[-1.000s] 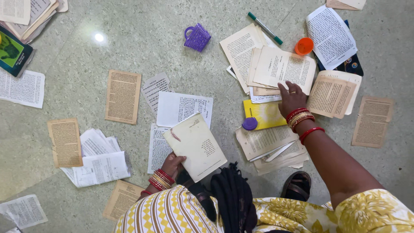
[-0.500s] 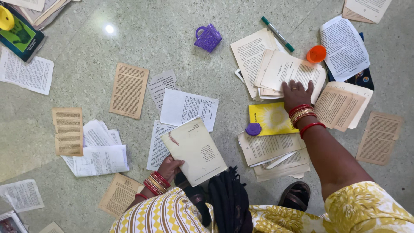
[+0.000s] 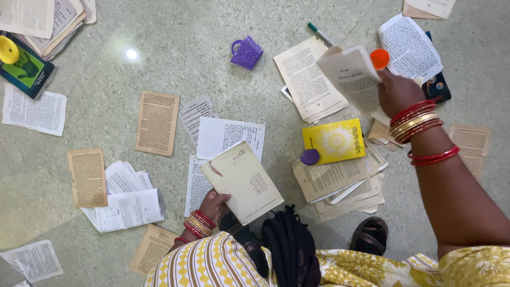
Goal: The person gathers loose pages from the floor and stacks them into a single pile, occasionally placing a small object or a yellow book on top of parts of the stack.
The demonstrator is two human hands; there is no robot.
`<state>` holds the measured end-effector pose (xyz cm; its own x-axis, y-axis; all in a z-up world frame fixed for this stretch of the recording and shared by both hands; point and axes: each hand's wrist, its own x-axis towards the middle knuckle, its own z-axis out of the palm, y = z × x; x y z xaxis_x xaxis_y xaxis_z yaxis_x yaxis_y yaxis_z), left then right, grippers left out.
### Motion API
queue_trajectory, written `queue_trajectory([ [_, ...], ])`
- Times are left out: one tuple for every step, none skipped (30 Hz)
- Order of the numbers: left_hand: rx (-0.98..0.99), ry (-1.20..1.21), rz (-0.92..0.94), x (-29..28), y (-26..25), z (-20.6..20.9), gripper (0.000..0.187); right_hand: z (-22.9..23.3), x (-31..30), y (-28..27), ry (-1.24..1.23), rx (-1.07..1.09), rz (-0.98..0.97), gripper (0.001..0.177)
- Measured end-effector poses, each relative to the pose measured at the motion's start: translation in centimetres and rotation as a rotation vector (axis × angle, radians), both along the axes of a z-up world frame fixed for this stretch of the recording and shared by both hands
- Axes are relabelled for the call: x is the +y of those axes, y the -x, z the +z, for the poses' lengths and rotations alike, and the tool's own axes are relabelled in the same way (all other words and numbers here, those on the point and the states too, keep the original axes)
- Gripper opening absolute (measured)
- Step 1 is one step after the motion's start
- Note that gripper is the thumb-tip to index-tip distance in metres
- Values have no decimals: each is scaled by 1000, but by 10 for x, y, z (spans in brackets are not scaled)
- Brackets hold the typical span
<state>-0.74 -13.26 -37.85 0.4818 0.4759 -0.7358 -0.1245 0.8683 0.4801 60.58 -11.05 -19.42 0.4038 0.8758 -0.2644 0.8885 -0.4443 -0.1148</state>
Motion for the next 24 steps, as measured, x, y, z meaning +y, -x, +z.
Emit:
queue_trajectory([
  [2, -19, -5, -1, -3, 0, 38, -5, 1, 11, 39, 10, -14, 30],
  [4, -38, -9, -1, -4, 0, 39, -12, 2, 21, 78, 20, -27, 31],
  [-5, -10, -9, -1, -5, 1, 39, -20, 5, 30, 154, 51, -71, 36],
  [-15, 18, -9, -1, -6, 2, 38, -29, 8, 39, 230, 82, -115, 43],
  [-25, 47, -8, -1, -8, 4, 38, -35, 7, 45, 208, 72, -90, 39],
  [-11, 48, -12, -3, -9, 5, 39, -41, 3, 52, 186, 62, -65, 37],
  [3, 45, -14, -2, -11, 7, 40, -45, 4, 56, 158, 52, -39, 34],
  [17, 41, -17, -1, -12, 8, 42, -46, 5, 56, 160, 46, -41, 33],
  [12, 40, -10, 0, -12, 9, 42, -45, 5, 56, 163, 41, -44, 31],
  [6, 38, -3, 1, -13, 9, 42, -43, 7, 57, 166, 35, -46, 30],
  [0, 42, 0, -1, -13, 9, 42, -40, 5, 56, 162, 30, -46, 30],
  [-6, 41, -1, -1, -12, 9, 42, -35, 3, 54, 158, 24, -46, 31],
  [-15, 39, -2, 0, -12, 9, 42, -30, 3, 52, 153, 17, -44, 32],
  [-23, 36, -2, 0, -12, 9, 42, -27, 1, 52, 182, 24, -51, 32],
  [-23, 36, 7, 0, -13, 10, 43, -25, 0, 52, 207, 31, -57, 33],
  [-23, 35, 16, 0, -14, 10, 43, -25, -2, 52, 233, 37, -63, 33],
  [-23, 34, 26, 0, -14, 10, 43, -28, -2, 54, 217, 32, -34, 34],
  [-29, 28, 34, 0, -15, 9, 43, -33, -2, 59, 202, 27, -5, 35],
  [-32, 21, 41, 0, -16, 8, 43, -36, -3, 62, 187, 24, 23, 37],
  [-36, 15, 48, -1, -16, 5, 43, -36, -3, 64, 205, 27, 17, 36],
  [-22, 29, 52, -2, -15, 2, 43, -35, -4, 69, 223, 31, 12, 35],
  [-8, 42, 55, -2, -14, -4, 44, -31, -3, 76, 242, 36, 7, 34],
  [8, 60, 61, -4, -10, -8, 44, -25, -2, 83, 222, 63, 9, 34],
  [-29, 47, 89, -1, -9, -16, 42, -16, -1, 91, 203, 90, 11, 36],
])
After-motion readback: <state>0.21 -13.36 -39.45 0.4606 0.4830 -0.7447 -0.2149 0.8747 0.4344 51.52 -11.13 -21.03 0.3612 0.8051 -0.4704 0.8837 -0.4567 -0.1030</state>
